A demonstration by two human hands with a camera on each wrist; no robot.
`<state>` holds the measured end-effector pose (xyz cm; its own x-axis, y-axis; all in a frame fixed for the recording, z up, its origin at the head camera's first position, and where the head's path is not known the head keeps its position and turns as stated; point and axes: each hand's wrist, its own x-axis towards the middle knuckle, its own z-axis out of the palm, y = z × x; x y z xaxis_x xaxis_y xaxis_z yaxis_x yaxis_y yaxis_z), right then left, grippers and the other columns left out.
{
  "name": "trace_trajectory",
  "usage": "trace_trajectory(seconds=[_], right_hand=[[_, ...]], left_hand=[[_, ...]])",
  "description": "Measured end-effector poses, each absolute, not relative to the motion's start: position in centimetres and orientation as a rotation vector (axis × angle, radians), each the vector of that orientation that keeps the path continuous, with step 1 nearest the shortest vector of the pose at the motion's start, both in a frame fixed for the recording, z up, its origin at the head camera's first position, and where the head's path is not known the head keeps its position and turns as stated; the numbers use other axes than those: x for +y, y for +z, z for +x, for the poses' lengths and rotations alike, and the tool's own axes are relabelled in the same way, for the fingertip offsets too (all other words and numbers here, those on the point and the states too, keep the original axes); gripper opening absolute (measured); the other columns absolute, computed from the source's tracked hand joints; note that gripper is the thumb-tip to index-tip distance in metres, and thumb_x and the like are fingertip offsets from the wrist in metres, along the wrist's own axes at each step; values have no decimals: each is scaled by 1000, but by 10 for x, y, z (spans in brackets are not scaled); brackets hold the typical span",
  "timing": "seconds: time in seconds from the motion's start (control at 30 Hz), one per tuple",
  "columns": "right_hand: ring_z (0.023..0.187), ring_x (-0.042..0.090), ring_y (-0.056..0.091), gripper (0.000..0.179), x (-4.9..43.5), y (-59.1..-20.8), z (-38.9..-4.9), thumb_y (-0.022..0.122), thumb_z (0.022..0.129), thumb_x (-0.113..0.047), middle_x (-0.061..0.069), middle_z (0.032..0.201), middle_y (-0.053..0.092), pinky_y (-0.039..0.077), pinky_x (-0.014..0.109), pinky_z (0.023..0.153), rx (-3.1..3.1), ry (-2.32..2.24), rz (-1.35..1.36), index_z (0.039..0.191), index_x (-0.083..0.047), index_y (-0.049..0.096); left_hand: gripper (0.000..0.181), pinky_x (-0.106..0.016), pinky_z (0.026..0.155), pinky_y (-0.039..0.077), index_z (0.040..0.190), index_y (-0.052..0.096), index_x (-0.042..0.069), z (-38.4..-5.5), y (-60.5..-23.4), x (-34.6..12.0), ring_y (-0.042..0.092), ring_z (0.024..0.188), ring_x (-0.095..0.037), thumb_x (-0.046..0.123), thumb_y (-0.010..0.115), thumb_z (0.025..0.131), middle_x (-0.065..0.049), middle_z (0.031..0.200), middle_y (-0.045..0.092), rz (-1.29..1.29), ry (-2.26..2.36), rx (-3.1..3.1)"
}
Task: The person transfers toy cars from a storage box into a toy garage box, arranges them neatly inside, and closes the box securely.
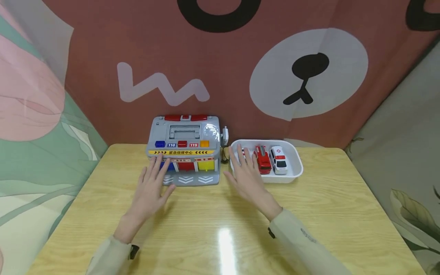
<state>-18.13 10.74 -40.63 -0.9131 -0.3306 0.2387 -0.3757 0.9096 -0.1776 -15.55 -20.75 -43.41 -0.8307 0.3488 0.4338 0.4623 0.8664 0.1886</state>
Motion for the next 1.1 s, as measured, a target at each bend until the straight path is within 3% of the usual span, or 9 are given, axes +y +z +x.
trace_trajectory(seconds=[0.27,0.6,0.9,1.1], right_hand=[[145,37,8,71,88,-400,-193,46,101,-42,16,160,4,6,55,114,-2870,424,586,156,-15,10],[144,37,14,74,67,-380,-210,49,99,-44,17,160,9,10,53,115,-2871,372,632,156,-15,11],[142,40,21,75,51,-373,-220,48,99,-45,20,158,11,18,50,114,-2875,268,683,156,-12,12],[141,40,22,75,37,-374,-223,52,99,-38,24,156,18,24,51,112,-2911,235,656,156,-11,12]], left_hand=[[86,-66,108,14,155,16,9,-170,-424,-219,4,146,-34,32,67,90,-15,161,6,-514,-435,-2633],[89,-66,107,16,155,6,7,-196,-413,-235,0,146,-31,51,54,94,-14,161,-1,-465,-400,-2712],[99,-67,105,20,155,5,6,-226,-399,-245,9,145,-37,60,56,89,-18,160,6,-486,-349,-2808],[102,-65,106,21,156,0,10,-236,-399,-249,8,145,-36,64,54,88,-14,161,3,-493,-369,-2873]])
